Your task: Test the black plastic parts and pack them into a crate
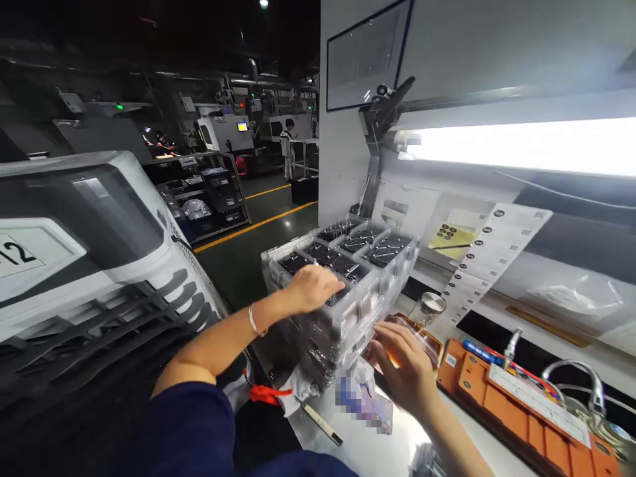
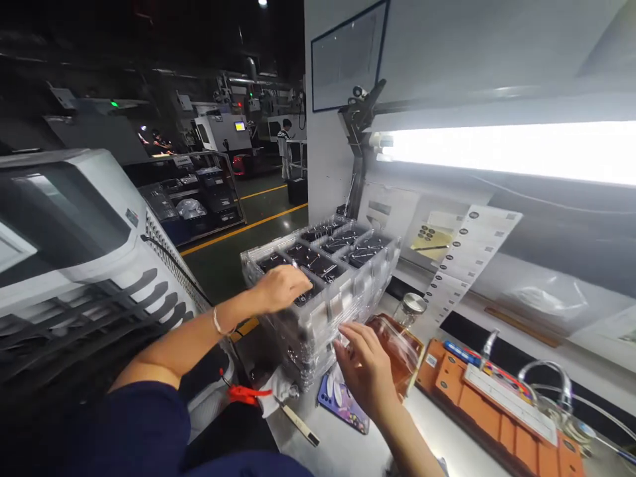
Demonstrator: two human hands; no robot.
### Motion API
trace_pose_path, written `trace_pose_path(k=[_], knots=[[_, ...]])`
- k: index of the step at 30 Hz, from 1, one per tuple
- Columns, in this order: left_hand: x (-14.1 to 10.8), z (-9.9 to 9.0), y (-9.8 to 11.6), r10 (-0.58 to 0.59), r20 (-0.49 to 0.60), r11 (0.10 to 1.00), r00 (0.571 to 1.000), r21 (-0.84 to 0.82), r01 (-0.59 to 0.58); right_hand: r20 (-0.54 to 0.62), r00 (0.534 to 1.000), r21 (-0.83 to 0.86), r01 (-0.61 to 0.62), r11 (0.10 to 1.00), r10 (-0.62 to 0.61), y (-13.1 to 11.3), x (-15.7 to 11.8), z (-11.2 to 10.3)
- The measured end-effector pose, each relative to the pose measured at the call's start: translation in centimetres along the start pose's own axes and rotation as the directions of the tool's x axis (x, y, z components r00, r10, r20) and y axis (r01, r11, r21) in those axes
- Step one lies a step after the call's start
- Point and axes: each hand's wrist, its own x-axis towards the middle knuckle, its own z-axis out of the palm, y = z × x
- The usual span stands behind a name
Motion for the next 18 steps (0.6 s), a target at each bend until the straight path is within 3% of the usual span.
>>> trace_pose_path(k=[3,5,8,10,12,15,18], knots=[[-5.3,1.8,0.4,0.036,-0.249,0.991,0.968,-0.115,-0.066,0.110,0.956,-0.094,0.281,0.955,-0.270,-1.3,5.2,3.0],[-7.0,4.2,0.4,0.055,-0.456,0.991,0.888,-0.087,-0.106,0.220,0.911,-0.118,0.380,0.918,-0.349,-1.6,7.1,4.8],[-7.7,8.4,1.8,-0.099,-0.653,0.995,0.751,-0.081,0.062,0.326,0.874,-0.100,0.411,0.906,-0.361,-1.2,8.3,6.0],[-7.8,10.7,3.7,-0.249,-0.687,0.968,0.683,-0.165,0.188,0.366,0.855,-0.063,0.416,0.907,-0.367,-0.9,8.8,5.8],[-8.0,12.1,5.6,-0.326,-0.681,0.945,0.655,-0.251,0.209,0.377,0.849,-0.028,0.409,0.912,-0.369,-0.9,9.4,5.2],[-8.4,13.1,6.9,-0.406,-0.629,0.907,0.663,-0.369,0.205,0.331,0.863,0.041,0.392,0.919,-0.382,-1.2,10.9,4.6],[-8.8,13.4,6.5,-0.473,-0.559,0.861,0.682,-0.458,0.221,0.224,0.908,0.070,0.348,0.935,-0.355,-1.8,13.3,4.2]])
